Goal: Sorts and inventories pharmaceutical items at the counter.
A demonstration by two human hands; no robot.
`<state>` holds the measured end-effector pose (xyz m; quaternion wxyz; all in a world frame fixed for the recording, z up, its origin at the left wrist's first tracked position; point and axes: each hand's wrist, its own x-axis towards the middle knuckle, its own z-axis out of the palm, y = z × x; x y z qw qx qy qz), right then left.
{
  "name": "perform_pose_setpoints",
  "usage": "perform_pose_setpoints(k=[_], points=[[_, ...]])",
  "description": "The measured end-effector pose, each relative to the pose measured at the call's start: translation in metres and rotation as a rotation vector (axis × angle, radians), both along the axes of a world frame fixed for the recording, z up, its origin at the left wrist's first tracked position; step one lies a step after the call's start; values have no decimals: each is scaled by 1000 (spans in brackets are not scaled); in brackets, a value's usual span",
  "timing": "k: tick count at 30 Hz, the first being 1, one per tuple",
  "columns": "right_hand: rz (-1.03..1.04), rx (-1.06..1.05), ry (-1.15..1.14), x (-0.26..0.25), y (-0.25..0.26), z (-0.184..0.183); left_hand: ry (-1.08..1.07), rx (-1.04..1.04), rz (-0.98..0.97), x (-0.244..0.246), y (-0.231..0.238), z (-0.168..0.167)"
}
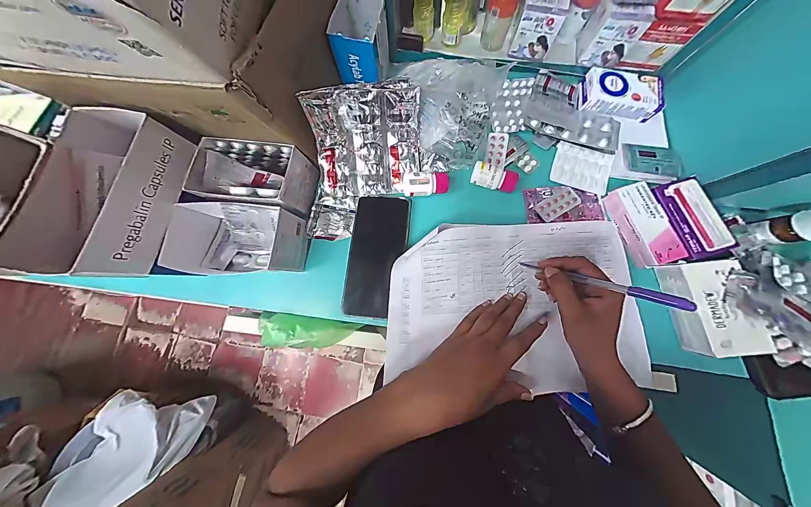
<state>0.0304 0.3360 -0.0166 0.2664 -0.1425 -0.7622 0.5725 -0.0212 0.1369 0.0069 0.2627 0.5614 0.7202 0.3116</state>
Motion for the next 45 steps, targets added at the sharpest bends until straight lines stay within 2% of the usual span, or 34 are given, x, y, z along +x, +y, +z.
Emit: perform_pose_setpoints(k=[15, 19, 21, 26, 29, 30, 32, 34, 40, 42, 45], points=[[14, -27, 21, -4, -4, 0, -10, -15, -23, -5, 0, 0], [59, -29, 7, -7, -1, 11, -16, -3, -29, -6, -1, -2], [73, 102, 2, -13, 8, 25, -23, 12, -37, -7, -2, -4], [71, 664, -191, -50, 43, 76, -74, 149, -10, -8, -7, -8], [35, 804, -140, -85, 56, 97, -117, 189, 10, -10, -12, -5], [35, 718, -175, -96, 59, 103, -127, 204, 21, -10, -14, -4], [64, 340, -277, -117, 72, 106, -134, 218, 42, -10, -17, -5], [104, 17, -236, -128, 83, 105, -130, 226, 60, -12, -20, -6], [146, -728, -203, -116, 85, 107, -168, 231, 94, -12, -28, -9], [236, -902, -166, -112, 86, 107, -169, 241, 91, -12, -28, -11], [352, -967, -161, -103, 82, 110, -169, 243, 85, -13, -29, -11]])
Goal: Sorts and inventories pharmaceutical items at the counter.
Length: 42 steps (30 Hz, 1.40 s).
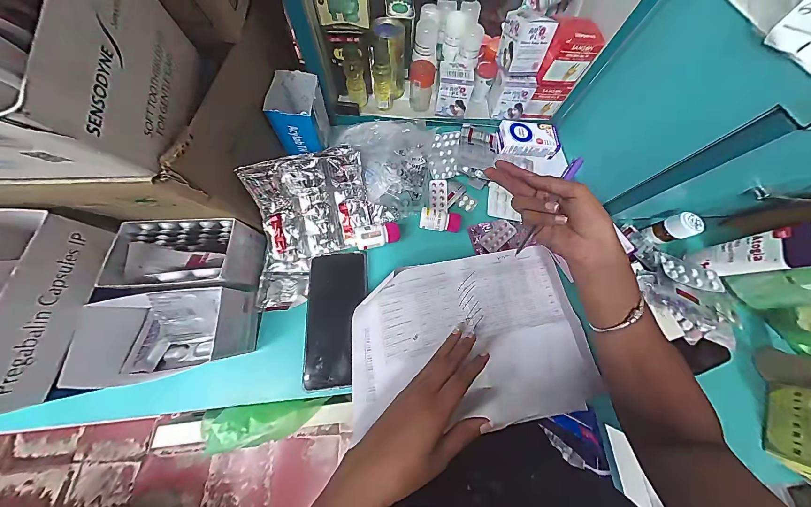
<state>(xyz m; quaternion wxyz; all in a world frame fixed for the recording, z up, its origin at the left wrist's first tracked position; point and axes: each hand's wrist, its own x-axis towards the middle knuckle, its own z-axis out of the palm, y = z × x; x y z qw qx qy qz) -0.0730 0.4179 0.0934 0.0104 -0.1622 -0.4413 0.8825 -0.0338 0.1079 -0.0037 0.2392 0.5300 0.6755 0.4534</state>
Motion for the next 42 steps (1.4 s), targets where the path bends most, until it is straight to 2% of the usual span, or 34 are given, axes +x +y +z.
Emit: perform_pose_setpoints(k=[3, 5, 6, 8, 10, 11, 14, 17, 21, 25, 28, 31, 34, 36, 38, 42], points=[[55, -57, 54, 6, 2, 0, -1, -2, -7, 1, 0, 1], [-8, 97, 38, 10, 1, 6, -5, 3, -12, 2, 0, 1], [-79, 295, 5, 10, -1, 10, -6, 3, -16, 2, 0, 2], [-205, 832, -36, -6, 7, 12, -13, 3, -25, 3, 1, 2], [-163, 1362, -94, -27, 18, 9, -16, 8, -33, 3, 1, 2], [-69, 1513, -145, -35, 19, 8, -12, 12, -34, 3, 1, 2], [138, 1715, -275, -54, 20, -8, -9, 20, -38, 4, 2, 3], [148, 1739, -294, -61, 22, -18, -10, 6, -16, 5, -1, 4], [210, 1638, -196, -76, 14, -29, -39, -2, -15, 7, -5, 1], [346, 1677, -312, -96, -14, -39, -46, -1, -24, 8, -4, 3], [288, 1549, -295, -99, -20, -38, -72, 45, -11, 6, -2, 7], [51, 1455, 33, -59, -27, -26, -251, 187, 97, 4, -3, 8], [-162, 1773, 599, -2, -45, -27, -561, 346, 255, 1, -4, 5], [-230, 1932, 901, 26, -56, -37, -684, 396, 339, -4, -3, 7], [-209, 1989, 1024, 47, -69, -42, -727, 426, 362, -9, -2, 10], [-168, 2033, 1093, 66, -87, -41, -728, 480, 365, -12, 0, 17]])
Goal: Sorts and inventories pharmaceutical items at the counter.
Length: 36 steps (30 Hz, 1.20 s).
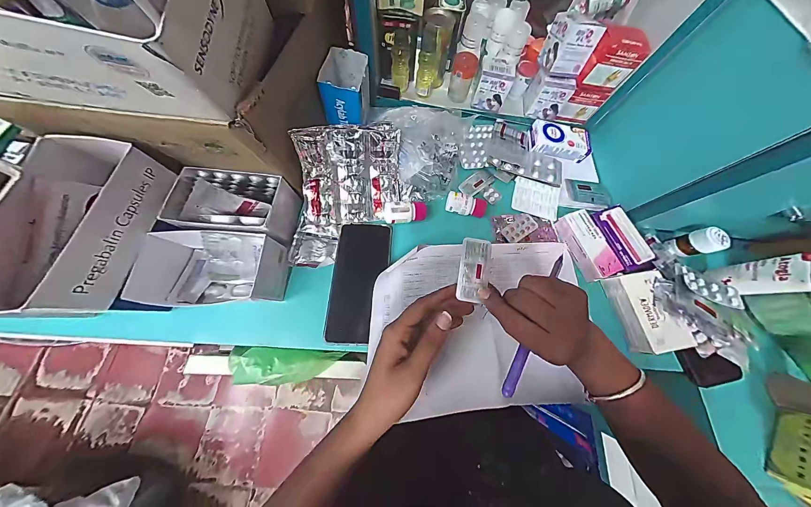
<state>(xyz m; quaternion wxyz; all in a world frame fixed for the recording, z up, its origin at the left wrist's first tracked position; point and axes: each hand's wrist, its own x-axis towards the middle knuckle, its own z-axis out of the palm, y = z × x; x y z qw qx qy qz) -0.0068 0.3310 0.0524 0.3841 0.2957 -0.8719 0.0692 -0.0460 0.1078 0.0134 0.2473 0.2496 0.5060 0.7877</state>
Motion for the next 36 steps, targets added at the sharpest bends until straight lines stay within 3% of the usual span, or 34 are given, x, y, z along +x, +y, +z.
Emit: perform_pose_setpoints(k=[10, 16, 19, 25, 31, 36], points=[[72, 54, -3, 18, -10, 1, -16, 35, 53, 3, 2, 5], [119, -13, -82, 16, -4, -5, -184, 38, 107, 3, 4, 4], [-15, -176, -239, 5, 18, -7, -274, 54, 148, 3, 4, 0], [-799, -222, -866, -49, 66, 26, -379, 34, 125, 9, -2, -6], [-792, -254, -1041, -108, 88, 9, -386, 15, 92, 10, -4, -14], [-812, -7, -1072, -128, 70, 3, -361, -17, 72, 10, -5, -17]])
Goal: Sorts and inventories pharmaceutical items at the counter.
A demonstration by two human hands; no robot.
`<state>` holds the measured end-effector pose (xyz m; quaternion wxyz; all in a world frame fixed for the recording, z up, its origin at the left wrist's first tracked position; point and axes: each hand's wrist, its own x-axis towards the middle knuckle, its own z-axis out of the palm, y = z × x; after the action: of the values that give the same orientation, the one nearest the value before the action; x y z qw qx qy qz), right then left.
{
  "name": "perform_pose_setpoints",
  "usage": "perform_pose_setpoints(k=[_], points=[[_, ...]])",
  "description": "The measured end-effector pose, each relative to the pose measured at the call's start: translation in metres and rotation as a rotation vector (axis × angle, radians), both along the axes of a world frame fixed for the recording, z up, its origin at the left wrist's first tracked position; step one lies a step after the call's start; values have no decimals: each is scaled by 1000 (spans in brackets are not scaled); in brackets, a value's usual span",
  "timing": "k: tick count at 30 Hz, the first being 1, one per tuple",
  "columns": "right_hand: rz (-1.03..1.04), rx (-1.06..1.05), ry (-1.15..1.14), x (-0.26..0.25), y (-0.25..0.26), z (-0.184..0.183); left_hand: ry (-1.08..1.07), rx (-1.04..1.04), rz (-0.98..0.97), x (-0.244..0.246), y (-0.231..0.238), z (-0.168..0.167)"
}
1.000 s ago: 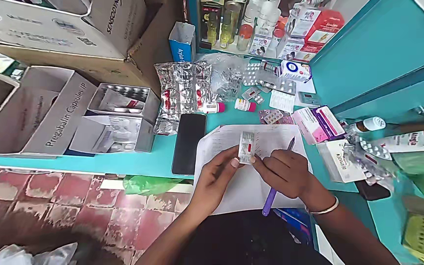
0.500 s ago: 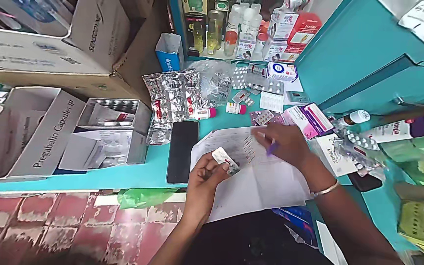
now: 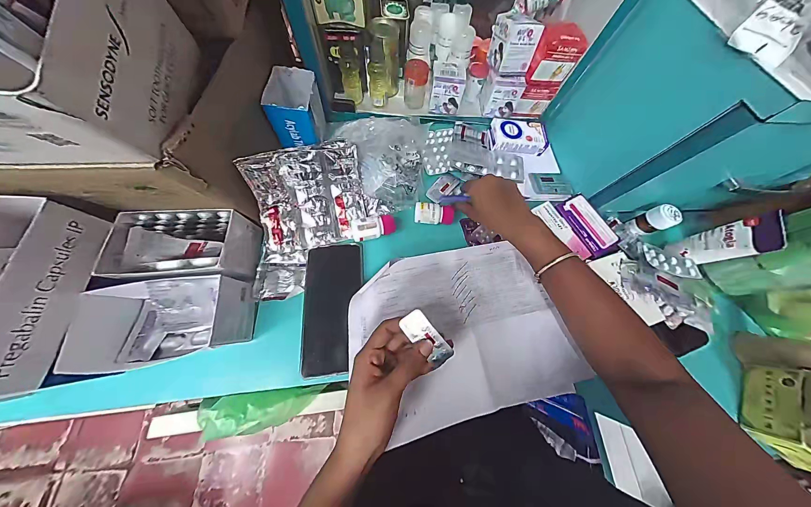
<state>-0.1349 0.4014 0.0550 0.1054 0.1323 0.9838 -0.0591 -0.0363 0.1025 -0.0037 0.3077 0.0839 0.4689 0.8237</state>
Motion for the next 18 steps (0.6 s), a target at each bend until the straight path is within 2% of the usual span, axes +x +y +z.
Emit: perform_pose_setpoints(k=[2, 4, 6, 9, 12, 18], points=[[67, 29, -46, -1, 2, 6, 0, 6, 1, -1, -1, 0], [80, -18, 22, 6, 9, 10, -4, 6, 3, -2, -2, -1], [51, -166, 186, 21, 16, 13, -8, 3, 6, -3, -2, -1], [12, -495, 406, 48, 18, 15, -29, 4, 9, -3, -1, 0], [-29, -725, 406, 67, 13, 22, -28, 12, -10, -3, 1, 0], [-36, -823, 408, 83, 13, 32, -15, 21, -30, -3, 4, 4]])
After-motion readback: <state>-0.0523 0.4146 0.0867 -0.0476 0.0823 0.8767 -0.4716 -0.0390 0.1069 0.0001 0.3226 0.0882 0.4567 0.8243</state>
